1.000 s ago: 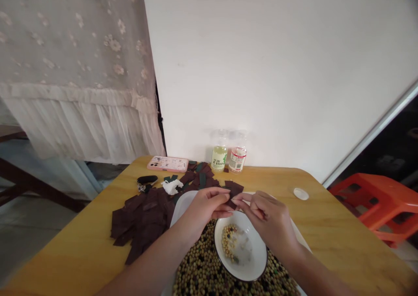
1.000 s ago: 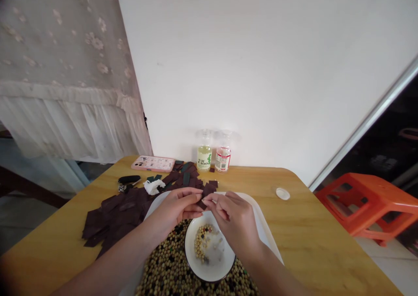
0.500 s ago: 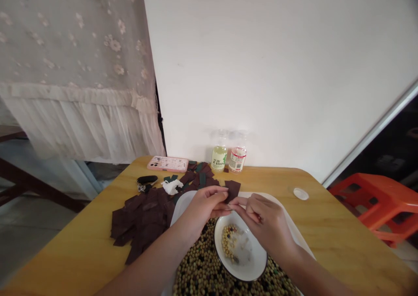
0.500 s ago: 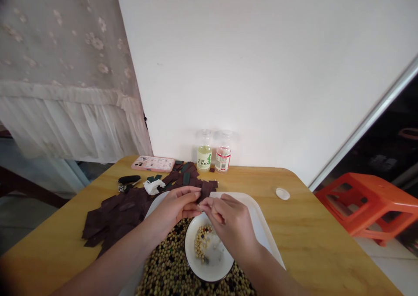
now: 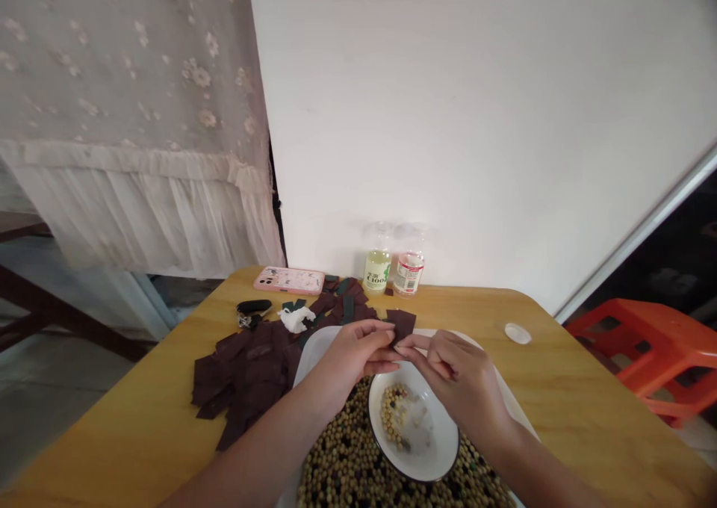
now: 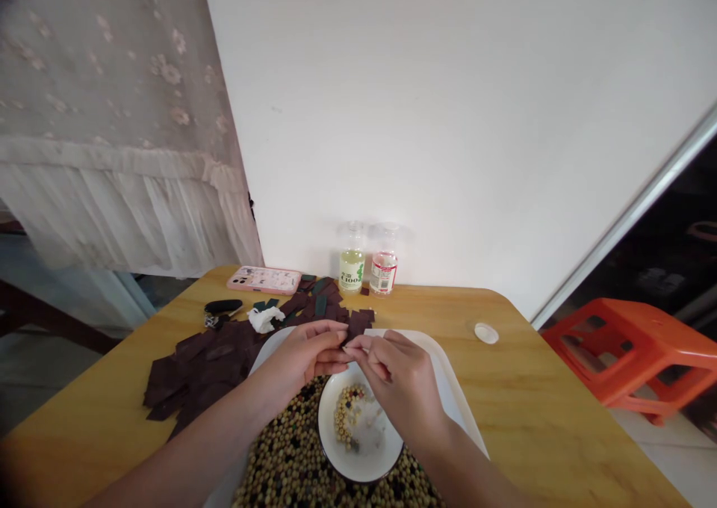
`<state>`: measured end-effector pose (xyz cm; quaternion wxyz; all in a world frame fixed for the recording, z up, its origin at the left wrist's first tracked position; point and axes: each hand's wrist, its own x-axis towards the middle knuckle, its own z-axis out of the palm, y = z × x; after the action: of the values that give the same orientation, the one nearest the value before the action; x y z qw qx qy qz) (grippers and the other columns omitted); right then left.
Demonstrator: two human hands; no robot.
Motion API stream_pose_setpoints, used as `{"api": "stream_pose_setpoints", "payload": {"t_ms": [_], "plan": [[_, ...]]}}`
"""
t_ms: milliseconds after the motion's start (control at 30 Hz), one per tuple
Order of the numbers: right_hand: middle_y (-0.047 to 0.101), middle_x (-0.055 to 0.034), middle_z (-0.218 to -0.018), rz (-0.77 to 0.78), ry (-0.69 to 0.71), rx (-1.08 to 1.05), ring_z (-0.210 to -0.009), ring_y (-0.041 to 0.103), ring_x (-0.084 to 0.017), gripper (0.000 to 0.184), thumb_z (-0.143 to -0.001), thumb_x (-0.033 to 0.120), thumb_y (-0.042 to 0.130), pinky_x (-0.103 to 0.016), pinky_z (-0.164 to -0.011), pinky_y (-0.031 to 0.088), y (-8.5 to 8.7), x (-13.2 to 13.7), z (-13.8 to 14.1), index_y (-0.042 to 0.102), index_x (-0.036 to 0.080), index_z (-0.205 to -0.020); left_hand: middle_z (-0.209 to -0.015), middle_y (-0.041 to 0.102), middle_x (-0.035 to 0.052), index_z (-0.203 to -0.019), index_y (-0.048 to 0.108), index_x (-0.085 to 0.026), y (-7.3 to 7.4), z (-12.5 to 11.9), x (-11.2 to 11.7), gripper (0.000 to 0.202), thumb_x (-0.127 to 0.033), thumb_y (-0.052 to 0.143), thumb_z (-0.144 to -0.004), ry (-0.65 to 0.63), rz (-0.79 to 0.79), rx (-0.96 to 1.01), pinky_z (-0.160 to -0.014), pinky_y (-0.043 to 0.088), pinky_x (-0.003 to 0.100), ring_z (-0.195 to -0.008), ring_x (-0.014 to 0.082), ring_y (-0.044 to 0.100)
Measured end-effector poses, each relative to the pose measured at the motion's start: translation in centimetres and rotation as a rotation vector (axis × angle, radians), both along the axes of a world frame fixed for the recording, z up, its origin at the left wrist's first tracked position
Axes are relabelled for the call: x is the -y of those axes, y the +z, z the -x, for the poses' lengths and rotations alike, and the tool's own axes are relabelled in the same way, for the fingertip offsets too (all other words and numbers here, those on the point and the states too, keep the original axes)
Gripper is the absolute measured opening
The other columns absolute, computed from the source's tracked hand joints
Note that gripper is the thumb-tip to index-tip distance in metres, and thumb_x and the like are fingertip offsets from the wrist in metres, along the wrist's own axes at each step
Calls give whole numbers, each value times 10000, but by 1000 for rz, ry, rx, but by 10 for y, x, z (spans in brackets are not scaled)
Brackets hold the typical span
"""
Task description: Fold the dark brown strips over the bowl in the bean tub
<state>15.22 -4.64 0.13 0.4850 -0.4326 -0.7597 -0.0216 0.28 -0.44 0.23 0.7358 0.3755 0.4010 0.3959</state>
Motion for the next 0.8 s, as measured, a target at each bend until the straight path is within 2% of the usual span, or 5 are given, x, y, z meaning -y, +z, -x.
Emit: {"api": "stream_pose_setpoints", "payload": {"t_ms": [200,400,567,800], "plan": [[416,47,-455,18,8,-2,-555,584,-120,423,-821,154,512,-208,-465,390,-1,0,0,207,220,-535,-649,664,30,-797,617,-128,3,0,1,58,-153,612,-745,41,-14,3,-598,539,227,-572,116,644],[474,42,-499,10,52,45,-498,501,-87,402,-801,116,534,-201,-468,382,-2,1,1,252,210,-530,-652,661,29,-822,622,-129,2,0,1,97,-176,628,-737,-15,-18,8,-595,535,217,-579,114,645],[390,59,-463,-18,23,20,-489,512,-85,414,-802,132,542,-191,-455,367,-2,0,1,251,207,-518,-624,656,24,-788,615,-126,3,-1,1,41,-139,590,-759,29,-15,8,-592,540,219,-537,97,627],[416,53,-473,6,32,-10,-540,578,-107,414,-807,133,533,-198,-465,380,-4,-1,-1,236,210,-530,-659,654,21,-792,620,-122,6,-1,2,49,-122,585,-759,34,-27,-38,-598,545,225,-587,121,654]]}}
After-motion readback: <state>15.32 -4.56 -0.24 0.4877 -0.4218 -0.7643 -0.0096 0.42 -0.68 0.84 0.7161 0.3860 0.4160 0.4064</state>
